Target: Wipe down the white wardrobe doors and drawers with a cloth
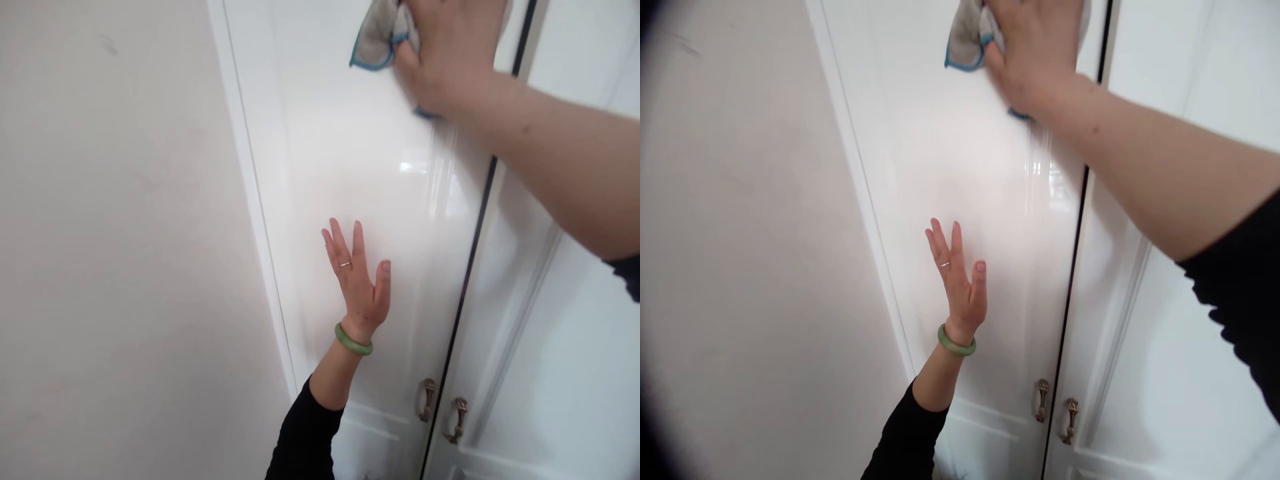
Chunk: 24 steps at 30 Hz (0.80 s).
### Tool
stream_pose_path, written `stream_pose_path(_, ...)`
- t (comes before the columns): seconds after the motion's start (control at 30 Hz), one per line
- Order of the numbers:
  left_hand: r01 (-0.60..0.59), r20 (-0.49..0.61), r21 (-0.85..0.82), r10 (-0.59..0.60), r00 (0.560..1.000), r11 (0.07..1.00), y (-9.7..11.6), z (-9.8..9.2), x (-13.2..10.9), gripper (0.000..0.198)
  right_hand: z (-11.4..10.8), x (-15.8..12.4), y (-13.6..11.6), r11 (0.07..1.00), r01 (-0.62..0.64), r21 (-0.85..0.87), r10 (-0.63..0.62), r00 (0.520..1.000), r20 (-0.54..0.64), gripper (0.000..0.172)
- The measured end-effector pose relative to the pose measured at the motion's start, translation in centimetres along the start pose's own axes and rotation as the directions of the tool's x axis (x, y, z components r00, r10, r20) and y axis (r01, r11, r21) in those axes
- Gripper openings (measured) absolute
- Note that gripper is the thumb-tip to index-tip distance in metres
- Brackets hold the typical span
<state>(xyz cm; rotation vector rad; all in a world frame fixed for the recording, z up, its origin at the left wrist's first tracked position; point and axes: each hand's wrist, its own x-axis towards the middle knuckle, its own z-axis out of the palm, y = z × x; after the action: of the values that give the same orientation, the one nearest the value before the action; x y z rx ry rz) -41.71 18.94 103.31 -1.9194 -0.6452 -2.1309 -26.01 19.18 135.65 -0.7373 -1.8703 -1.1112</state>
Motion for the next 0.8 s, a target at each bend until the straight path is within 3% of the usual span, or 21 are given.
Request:
stream_pose_path(0.03,0.008,-0.014,-0.021,-0.008,1.0,1.0,0.1,-0.1,-0.1,0.069,0.2,-2.5,-1.2,0.989,-0.068,-0.128,0.056,0.994,-0.092,0.07)
stream_pose_path(0.1,0.032,-0.052,-0.056,-0.035,0.998,0.998,0.2,-0.5,-0.4,0.067,1.0,-7.7,-3.5,0.957,-0.114,-0.268,0.076,0.986,-0.145,0.063)
stream_pose_path(0.2,0.096,-0.111,-0.107,-0.107,0.988,0.99,0.0,-1.1,-1.5,0.064,2.8,-14.7,-7.1,0.941,-0.114,-0.319,0.097,0.993,-0.069,0.059)
stream_pose_path(0.33,0.222,-0.138,-0.146,-0.242,0.961,0.964,-0.2,-1.5,-3.8,0.064,4.5,-22.1,-11.2,0.958,-0.173,-0.229,0.19,0.98,0.054,0.059)
stream_pose_path(0.53,0.373,-0.01,-0.039,-0.374,0.927,0.927,1.3,-1.7,-7.7,0.07,6.9,-31.5,-16.0,0.95,-0.274,-0.151,0.302,0.929,0.215,0.059)
stream_pose_path(0.63,0.407,0.069,-0.019,-0.404,0.912,0.913,2.2,-1.9,-10.2,0.068,8.4,-36.9,-18.9,0.934,-0.338,-0.118,0.357,0.866,0.35,0.052)
stream_pose_path(0.8,0.466,0.16,0.051,-0.468,0.869,0.883,3.1,-3.7,-14.6,0.066,8.8,-45.0,-24.2,0.91,-0.415,-0.02,0.334,0.703,0.628,0.049)
